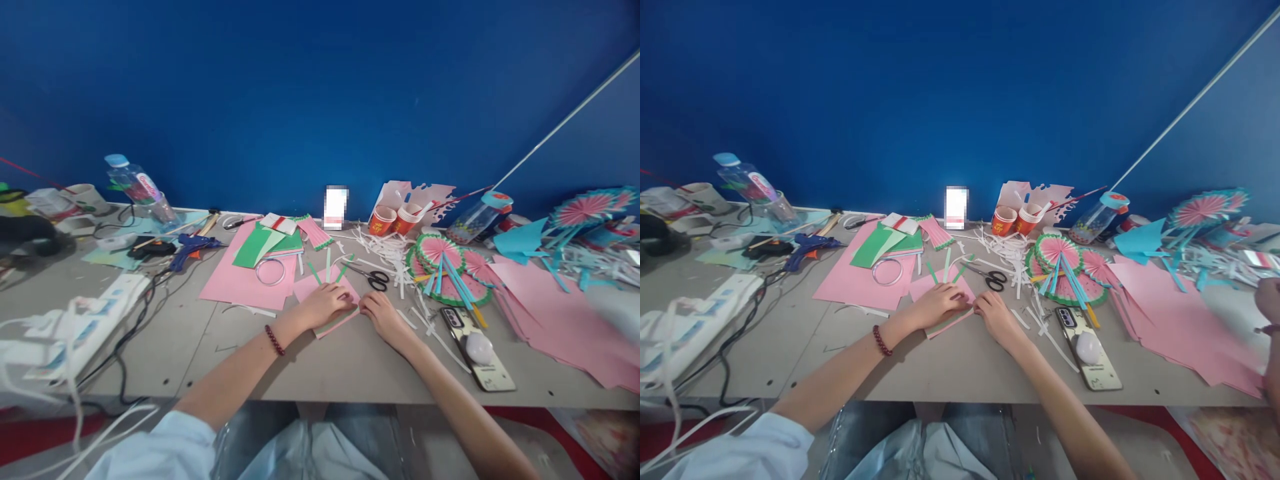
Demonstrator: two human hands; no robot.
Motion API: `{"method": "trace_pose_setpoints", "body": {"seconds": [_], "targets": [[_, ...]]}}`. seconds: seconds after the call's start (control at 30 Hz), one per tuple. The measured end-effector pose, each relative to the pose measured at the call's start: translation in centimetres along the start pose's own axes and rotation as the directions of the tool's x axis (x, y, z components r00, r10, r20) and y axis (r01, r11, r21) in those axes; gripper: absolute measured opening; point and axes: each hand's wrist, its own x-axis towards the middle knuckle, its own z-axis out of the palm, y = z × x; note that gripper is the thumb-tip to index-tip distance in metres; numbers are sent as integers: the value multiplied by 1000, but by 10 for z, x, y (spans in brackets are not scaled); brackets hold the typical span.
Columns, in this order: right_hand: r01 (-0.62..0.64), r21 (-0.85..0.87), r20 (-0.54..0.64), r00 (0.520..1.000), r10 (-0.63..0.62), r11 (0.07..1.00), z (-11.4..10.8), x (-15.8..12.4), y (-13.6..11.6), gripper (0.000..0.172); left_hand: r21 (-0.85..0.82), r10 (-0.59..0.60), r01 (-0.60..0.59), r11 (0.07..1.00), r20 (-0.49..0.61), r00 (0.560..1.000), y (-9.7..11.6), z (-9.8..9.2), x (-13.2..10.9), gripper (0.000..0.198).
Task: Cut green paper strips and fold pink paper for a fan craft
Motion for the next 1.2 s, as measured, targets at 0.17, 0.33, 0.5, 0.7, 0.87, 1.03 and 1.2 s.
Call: {"method": "trace_pose_setpoints", "body": {"seconds": [0.17, 0.33, 0.5, 0.7, 0.87, 1.03, 1.2], "targets": [[-21, 77, -21, 1000, 23, 997, -3, -5, -1, 16, -15, 0, 0, 1000, 0, 1000, 0, 0, 1, 26], [-22, 116, -33, 999, 26, 993, -8, -5, -3, 17, -16, -2, 2, 1000, 6, 1000, 1, -1, 0, 27], [-34, 131, -4, 999, 34, 991, -10, 0, -2, 18, -17, 0, 0, 1000, -1, 1000, 0, -1, 0, 26], [3, 107, 57, 998, -9, 994, -13, 3, 4, 15, -13, 3, -3, 1000, -3, 1000, 0, 0, 1, 25], [16, 60, 150, 988, -25, 998, -20, 9, 5, 20, -17, 4, -4, 1000, 1, 1000, -1, 2, 0, 24], [47, 1, 255, 966, -45, 999, -26, 17, -1, 21, -26, 10, -10, 1000, -19, 1000, -2, 3, 0, 24], [100, -126, 308, 950, -57, 987, -24, 18, -5, 25, -16, 9, -9, 1000, -12, 1000, 0, 1, 0, 25]]}}
